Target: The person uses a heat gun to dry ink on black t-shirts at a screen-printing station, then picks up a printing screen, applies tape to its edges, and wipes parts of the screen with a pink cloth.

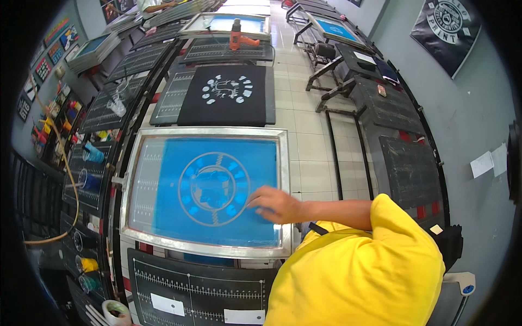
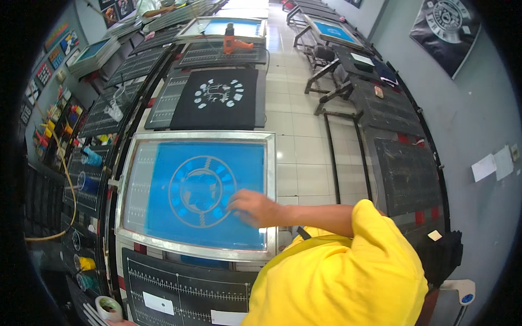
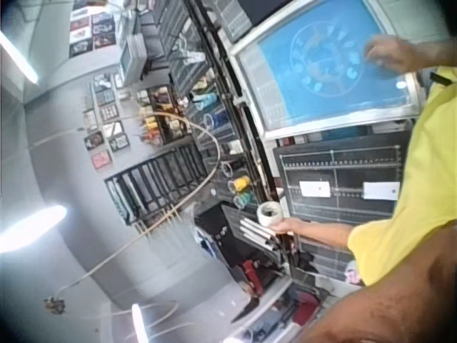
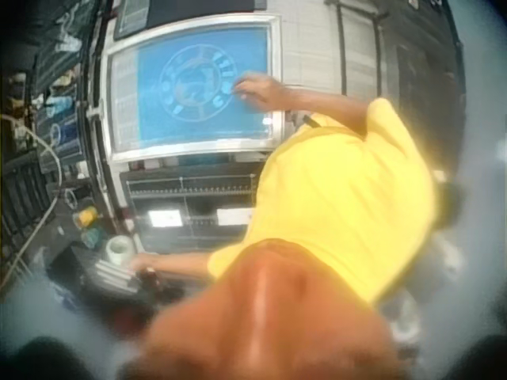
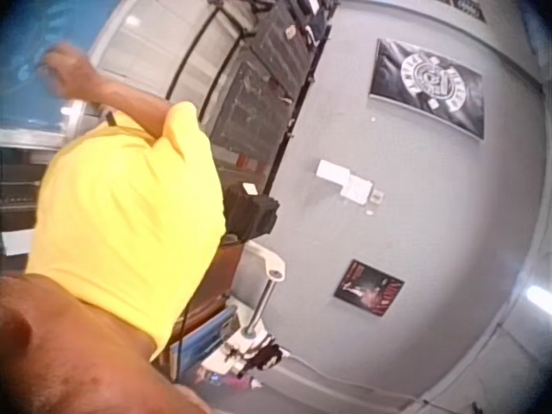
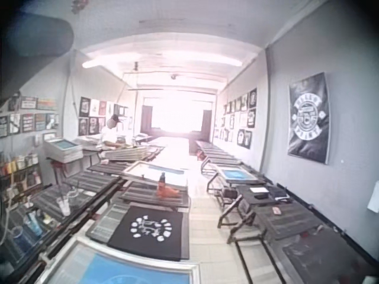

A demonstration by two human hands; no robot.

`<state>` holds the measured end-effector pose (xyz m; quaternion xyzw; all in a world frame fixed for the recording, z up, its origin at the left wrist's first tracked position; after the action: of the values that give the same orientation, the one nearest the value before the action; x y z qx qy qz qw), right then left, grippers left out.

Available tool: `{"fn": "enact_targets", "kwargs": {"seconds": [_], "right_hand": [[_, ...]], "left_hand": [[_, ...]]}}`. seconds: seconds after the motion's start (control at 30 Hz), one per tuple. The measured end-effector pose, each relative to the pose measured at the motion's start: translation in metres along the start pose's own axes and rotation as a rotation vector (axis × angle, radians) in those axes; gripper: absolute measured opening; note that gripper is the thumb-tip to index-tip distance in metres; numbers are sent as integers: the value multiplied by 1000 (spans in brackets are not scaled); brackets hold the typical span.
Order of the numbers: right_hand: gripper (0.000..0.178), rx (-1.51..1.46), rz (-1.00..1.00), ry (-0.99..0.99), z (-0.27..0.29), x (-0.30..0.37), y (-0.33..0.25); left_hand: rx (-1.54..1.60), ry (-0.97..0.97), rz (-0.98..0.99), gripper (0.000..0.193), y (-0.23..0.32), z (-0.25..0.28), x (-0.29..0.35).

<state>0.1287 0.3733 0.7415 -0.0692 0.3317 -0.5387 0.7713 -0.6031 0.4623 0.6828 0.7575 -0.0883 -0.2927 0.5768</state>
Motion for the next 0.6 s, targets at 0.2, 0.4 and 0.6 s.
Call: {"fn": "enact_targets", "kwargs": {"seconds": [0.2,0.4,0.6], "right_hand": [[26,-439,195,-256,-62,-21,-47],[38,-523,492,-353,-41,-22,-85],[22,-523,697,-371,-2,-3,-60]], "left_hand": [[245,-61,553,41,73,4,231],[269,-516,825,46,122,-92,454],[292,-746,947,46,196,-167,565]]}}
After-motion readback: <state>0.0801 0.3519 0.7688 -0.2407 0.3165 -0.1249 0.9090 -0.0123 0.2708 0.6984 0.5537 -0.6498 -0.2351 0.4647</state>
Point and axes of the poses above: each hand's wrist, its own x-axis away from the middle knuckle, its own z-axis out of the back of the hand, y = z × x, the point moved 9 cm from there along -x, towards the middle knuckle, and after that the axes turned 15 degrees about x, right-handed, at the moved point
